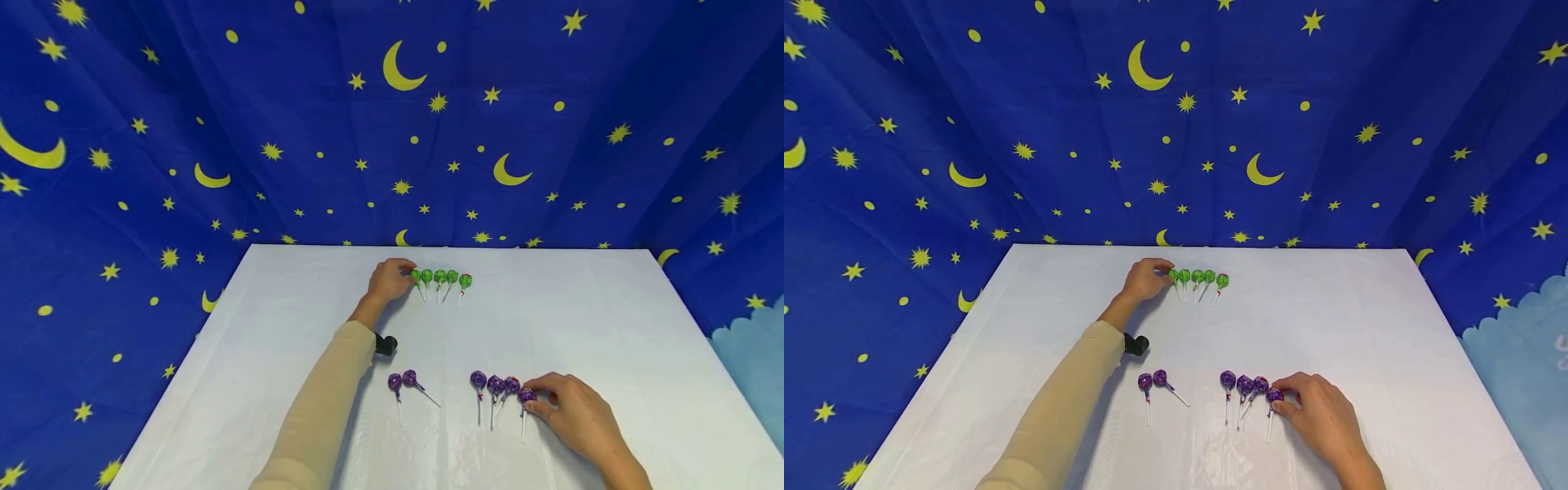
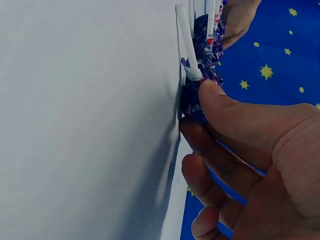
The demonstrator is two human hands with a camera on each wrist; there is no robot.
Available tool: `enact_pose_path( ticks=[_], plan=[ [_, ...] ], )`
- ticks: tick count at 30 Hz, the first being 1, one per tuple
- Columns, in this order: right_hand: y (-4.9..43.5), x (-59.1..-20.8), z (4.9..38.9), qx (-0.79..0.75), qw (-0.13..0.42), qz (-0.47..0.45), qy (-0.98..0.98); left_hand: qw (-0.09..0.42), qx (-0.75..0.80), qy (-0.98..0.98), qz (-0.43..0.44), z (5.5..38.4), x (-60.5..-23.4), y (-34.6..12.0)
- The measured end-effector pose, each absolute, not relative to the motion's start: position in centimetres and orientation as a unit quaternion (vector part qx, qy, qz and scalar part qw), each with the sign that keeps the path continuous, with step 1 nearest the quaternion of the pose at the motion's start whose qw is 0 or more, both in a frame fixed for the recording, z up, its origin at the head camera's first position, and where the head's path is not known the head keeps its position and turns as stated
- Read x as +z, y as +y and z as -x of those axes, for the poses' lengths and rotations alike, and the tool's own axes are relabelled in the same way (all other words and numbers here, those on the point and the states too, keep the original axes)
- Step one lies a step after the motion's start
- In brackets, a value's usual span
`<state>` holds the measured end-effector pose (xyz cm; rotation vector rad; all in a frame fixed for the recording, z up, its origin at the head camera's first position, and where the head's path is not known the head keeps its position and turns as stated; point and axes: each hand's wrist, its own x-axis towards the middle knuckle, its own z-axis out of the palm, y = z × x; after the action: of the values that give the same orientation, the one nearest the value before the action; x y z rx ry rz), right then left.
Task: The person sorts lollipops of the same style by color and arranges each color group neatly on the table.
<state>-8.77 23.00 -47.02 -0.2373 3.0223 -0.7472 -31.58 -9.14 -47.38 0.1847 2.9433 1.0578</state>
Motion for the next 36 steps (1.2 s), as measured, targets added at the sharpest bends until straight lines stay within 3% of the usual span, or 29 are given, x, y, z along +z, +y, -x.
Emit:
enact_pose_path(
  ticks=[19, 28, 36],
  plan=[
    [23.0, -47.2, 8.8, -0.241, 0.016, 0.067, 0.968, -0.033, 0.392, 0.918, -0.057, 30.0, -46.1, -11.6],
    [22.7, -47.1, 8.7, -0.242, 0.013, 0.071, 0.968, 0.035, 0.429, 0.895, -0.117, 26.2, -45.5, -12.2],
    [22.9, -47.0, 8.5, -0.242, 0.017, 0.065, 0.968, 0.054, 0.41, 0.892, -0.18, 22.5, -44.3, -11.2]
  ],
)
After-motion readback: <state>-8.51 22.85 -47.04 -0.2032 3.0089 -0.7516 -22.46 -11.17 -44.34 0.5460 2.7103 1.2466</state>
